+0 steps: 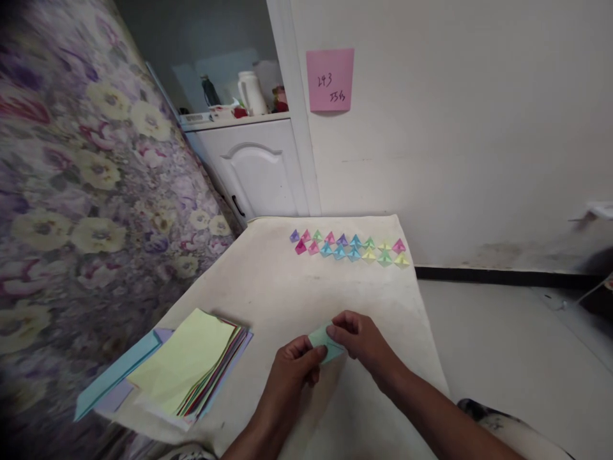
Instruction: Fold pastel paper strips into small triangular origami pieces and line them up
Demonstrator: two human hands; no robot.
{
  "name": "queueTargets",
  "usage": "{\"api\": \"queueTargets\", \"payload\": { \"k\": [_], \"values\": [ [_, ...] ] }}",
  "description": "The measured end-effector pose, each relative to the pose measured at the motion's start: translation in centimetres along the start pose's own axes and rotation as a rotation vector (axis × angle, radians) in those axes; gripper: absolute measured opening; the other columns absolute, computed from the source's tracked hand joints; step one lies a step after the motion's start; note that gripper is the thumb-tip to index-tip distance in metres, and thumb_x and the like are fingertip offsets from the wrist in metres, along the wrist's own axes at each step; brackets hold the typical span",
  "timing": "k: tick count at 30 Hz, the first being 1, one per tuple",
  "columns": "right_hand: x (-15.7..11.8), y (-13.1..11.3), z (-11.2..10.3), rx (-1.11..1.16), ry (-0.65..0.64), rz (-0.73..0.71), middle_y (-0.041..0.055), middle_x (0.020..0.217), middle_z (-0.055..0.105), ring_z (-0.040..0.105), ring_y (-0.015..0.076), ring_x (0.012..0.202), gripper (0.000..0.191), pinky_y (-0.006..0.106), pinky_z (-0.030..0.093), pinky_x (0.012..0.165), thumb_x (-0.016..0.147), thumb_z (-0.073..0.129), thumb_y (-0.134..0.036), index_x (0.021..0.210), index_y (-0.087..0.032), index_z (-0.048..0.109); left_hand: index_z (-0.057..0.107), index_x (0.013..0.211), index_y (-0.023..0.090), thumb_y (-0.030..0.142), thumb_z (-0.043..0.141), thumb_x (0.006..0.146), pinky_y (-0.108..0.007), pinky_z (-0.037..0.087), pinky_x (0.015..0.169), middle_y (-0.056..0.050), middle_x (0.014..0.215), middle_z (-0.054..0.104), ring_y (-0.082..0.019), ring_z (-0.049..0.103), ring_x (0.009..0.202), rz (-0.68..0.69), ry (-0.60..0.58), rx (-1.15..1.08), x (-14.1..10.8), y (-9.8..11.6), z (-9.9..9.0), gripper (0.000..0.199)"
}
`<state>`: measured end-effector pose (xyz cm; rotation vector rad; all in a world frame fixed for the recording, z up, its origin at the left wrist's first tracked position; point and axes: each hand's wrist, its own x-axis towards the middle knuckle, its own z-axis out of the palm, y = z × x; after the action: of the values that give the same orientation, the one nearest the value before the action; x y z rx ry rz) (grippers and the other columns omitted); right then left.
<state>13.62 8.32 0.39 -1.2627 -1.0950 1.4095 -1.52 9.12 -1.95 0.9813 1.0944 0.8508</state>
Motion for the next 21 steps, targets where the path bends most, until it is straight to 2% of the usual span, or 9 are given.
{"api": "queueTargets", "payload": {
  "k": [4, 9, 14, 21],
  "values": [
    [-0.1, 0.1, 0.3, 0.098, -0.026, 0.051, -0.0047, 0.054, 0.044, 0.036, 0.0062, 0.046, 0.024, 0.019, 0.024, 0.041, 0.068, 0.062, -0.039, 0.067, -0.016, 0.053, 0.059, 0.060, 0.014, 0.032, 0.069, 0.063, -0.019, 0.025, 0.038, 0.005, 0.037, 0.048, -0.006, 0.038, 0.034, 0.019, -0.035, 0.048, -0.1, 0.2, 0.1, 0.020],
    [-0.1, 0.5, 0.1, 0.164, -0.050, 0.108, -0.0052, 0.057, 0.046, 0.036, 0.0057, 0.046, 0.021, 0.017, 0.022, 0.039, 0.065, 0.063, -0.034, 0.076, -0.018, 0.055, 0.060, 0.063, 0.014, 0.033, 0.069, 0.063, -0.019, 0.031, 0.040, 0.003, 0.040, 0.054, -0.009, 0.045, 0.037, 0.058, -0.082, 0.083, -0.2, 0.5, 0.0, 0.020],
    [0.0, 1.0, -0.2, 0.195, -0.111, 0.157, -0.0070, 0.054, 0.044, 0.030, 0.0041, 0.041, 0.018, 0.017, 0.021, 0.037, 0.068, 0.062, -0.032, 0.079, -0.019, 0.056, 0.059, 0.065, 0.014, 0.028, 0.065, 0.067, -0.020, 0.037, 0.042, 0.001, 0.043, 0.056, -0.010, 0.047, 0.040, 0.122, -0.103, 0.106, -0.4, 1.0, 0.1, 0.015],
    [0.1, 1.8, -0.1, 0.298, -0.182, 0.186, -0.0062, 0.053, 0.047, 0.033, 0.0038, 0.041, 0.018, 0.017, 0.020, 0.038, 0.069, 0.062, -0.031, 0.079, -0.018, 0.057, 0.050, 0.068, 0.017, 0.020, 0.066, 0.067, -0.020, 0.039, 0.042, 0.004, 0.048, 0.055, -0.010, 0.051, 0.041, 0.142, -0.089, -0.015, -0.5, 1.1, 0.3, 0.016]
  ]
}}
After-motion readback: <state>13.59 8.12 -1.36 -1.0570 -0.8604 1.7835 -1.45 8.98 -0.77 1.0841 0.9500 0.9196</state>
